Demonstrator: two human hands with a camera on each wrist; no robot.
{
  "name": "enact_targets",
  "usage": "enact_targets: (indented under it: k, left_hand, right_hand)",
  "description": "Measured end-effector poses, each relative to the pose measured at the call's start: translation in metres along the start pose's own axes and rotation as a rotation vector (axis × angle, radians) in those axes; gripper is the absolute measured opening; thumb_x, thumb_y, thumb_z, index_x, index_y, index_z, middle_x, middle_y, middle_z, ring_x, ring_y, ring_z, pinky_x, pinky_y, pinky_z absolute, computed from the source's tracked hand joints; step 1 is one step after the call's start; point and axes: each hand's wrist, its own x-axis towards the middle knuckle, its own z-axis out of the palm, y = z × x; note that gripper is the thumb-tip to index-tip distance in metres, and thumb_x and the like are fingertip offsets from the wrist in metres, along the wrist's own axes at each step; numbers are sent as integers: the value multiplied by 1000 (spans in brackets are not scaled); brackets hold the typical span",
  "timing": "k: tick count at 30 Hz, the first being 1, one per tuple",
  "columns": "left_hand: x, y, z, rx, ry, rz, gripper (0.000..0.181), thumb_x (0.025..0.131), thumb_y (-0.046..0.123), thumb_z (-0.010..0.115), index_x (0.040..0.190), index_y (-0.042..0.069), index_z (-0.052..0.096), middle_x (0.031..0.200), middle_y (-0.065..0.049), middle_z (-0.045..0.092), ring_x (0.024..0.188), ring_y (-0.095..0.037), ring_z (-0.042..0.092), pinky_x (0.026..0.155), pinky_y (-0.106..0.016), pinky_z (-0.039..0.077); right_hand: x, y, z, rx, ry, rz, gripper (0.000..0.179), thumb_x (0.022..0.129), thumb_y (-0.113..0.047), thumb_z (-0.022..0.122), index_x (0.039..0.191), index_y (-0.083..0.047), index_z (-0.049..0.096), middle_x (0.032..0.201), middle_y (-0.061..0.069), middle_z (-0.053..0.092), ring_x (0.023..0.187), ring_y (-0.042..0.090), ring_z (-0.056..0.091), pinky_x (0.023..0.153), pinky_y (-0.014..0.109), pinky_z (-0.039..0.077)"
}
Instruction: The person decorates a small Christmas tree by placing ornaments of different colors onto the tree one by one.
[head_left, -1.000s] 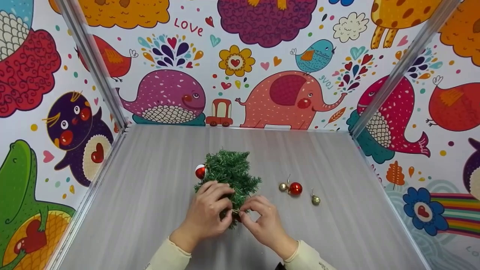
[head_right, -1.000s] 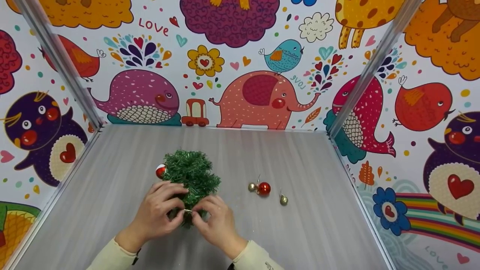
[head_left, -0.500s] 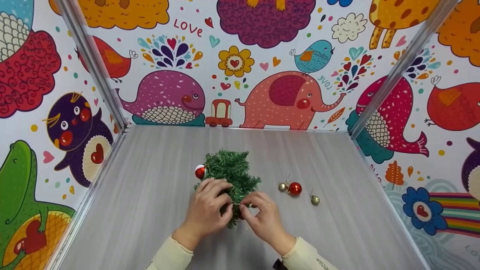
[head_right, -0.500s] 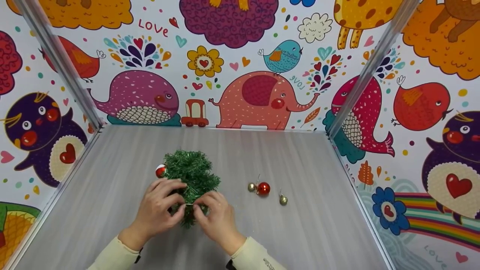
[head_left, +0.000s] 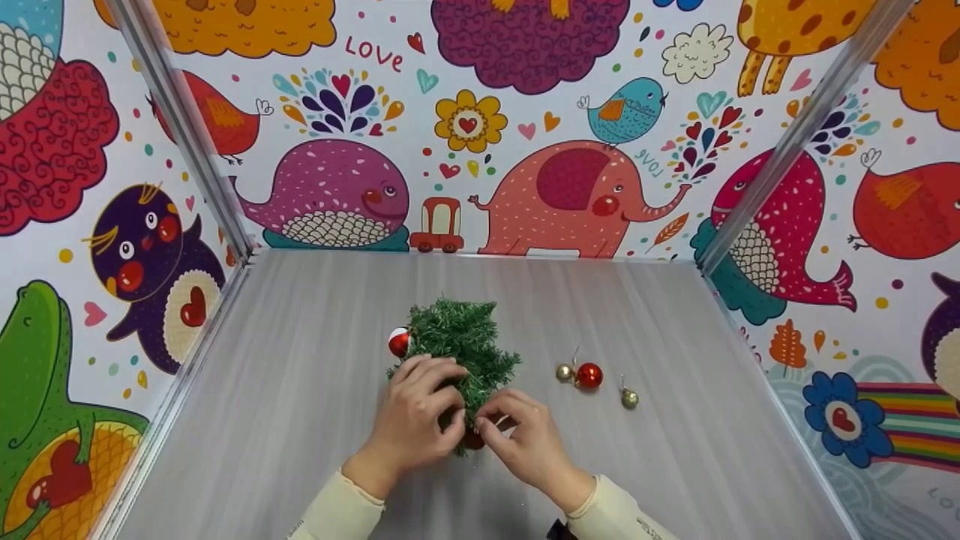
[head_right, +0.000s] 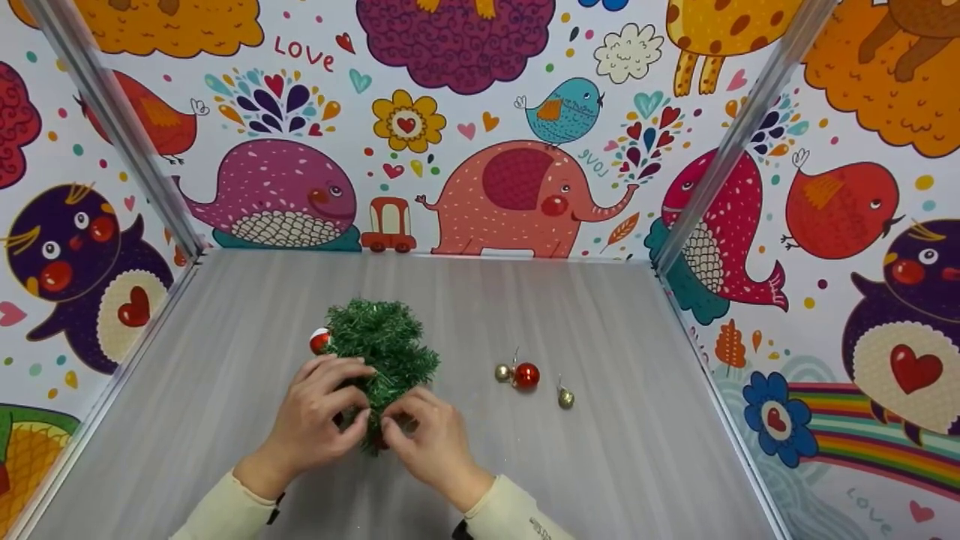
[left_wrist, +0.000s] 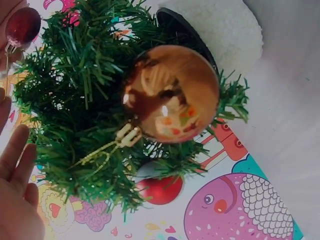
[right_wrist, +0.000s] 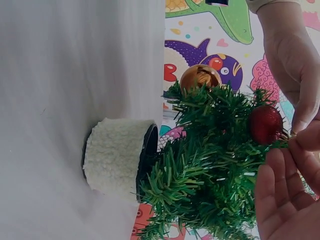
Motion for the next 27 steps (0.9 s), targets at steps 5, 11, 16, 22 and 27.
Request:
enact_targets:
  k: [5,11,16,22,27]
  left_hand:
    - [-2,-2,3,43,8,-35,9,72,14,73,68,17,66,107,-2,69,110,-23,62,103,-45,39]
    - [-1,-2,5,38,48,-34,7,75,15,72,70,16,67,105,-3,69,108,-24,63,100,-46,41]
    - [1,-2,4,17,82,-20,6,74,13,73,70,15,68,104,-3,70,105,-24,64,99,-46,43]
    - [3,-2,6,18,87,-23,6,76,14,72,72,16,69,103,-1,70,104,-22,64,99,-45,43]
    - [4,-2,8,24,60,-35,6,79,15,71,73,17,70,102,0,69,104,-20,63,102,-43,41]
  right_hand:
    - [4,8,4,-70,45,36,15,90,-7,69,90,-23,70,89,-11,64,78,5,63,62,29,57]
    - [9,11,9,-103,126,-30,17,88,-4,70,88,-21,69,90,-12,64,78,5,62,64,24,55]
    - [11,12,12,-77,184,-89,16,88,-3,69,89,-19,68,90,-5,65,78,7,63,61,23,55]
    - [11,13,13,-91,213,-87,20,86,2,70,89,-18,69,91,-3,66,79,9,64,61,24,55]
    - [14,3,11,-75,233,-74,20,83,10,70,86,-10,69,87,3,66,78,16,65,59,25,55]
